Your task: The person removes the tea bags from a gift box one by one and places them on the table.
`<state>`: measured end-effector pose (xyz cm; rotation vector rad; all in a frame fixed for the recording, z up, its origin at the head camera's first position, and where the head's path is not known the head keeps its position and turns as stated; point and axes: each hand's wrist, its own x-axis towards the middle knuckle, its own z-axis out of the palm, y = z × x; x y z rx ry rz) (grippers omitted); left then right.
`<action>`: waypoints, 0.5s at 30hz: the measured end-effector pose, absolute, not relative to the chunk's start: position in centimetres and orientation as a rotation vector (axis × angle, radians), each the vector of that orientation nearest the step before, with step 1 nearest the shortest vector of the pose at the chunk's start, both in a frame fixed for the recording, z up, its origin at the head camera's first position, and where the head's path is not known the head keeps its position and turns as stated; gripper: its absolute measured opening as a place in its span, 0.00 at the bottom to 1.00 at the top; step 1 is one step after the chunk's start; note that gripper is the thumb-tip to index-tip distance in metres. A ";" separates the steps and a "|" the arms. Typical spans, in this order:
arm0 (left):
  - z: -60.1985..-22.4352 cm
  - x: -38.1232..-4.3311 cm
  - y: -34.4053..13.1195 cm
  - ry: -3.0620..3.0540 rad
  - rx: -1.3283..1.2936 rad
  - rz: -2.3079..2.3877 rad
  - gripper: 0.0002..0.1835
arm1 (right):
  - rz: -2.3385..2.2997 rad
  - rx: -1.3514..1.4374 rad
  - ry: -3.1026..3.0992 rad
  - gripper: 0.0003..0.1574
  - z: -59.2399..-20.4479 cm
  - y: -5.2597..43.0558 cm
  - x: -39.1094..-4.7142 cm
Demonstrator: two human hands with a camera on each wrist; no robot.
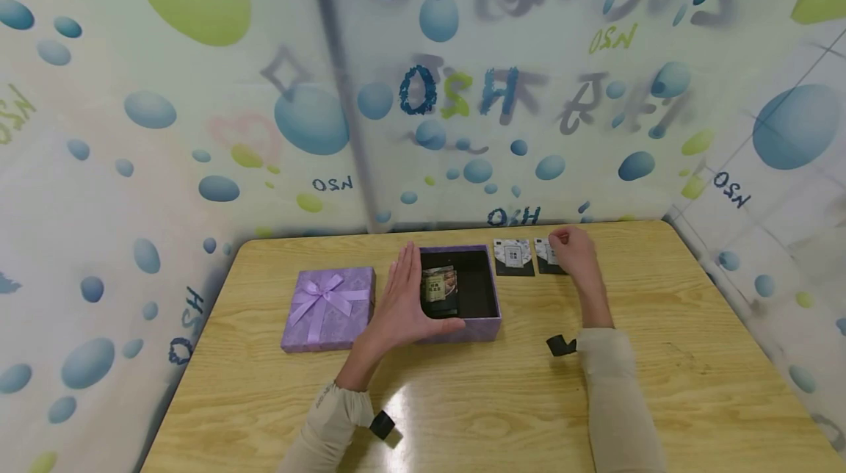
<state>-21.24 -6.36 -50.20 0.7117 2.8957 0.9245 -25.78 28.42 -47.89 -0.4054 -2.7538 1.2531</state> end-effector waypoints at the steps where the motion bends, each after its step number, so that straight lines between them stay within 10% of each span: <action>1: -50.2 -21.2 -6.4 2.896 0.715 0.928 0.83 | 1.252 -0.378 -2.761 0.22 -47.8 28.1 -25.8; 15: -50.3 -21.2 -6.4 2.892 0.721 0.927 0.83 | 1.097 -0.039 -2.844 0.17 -46.5 23.9 -25.3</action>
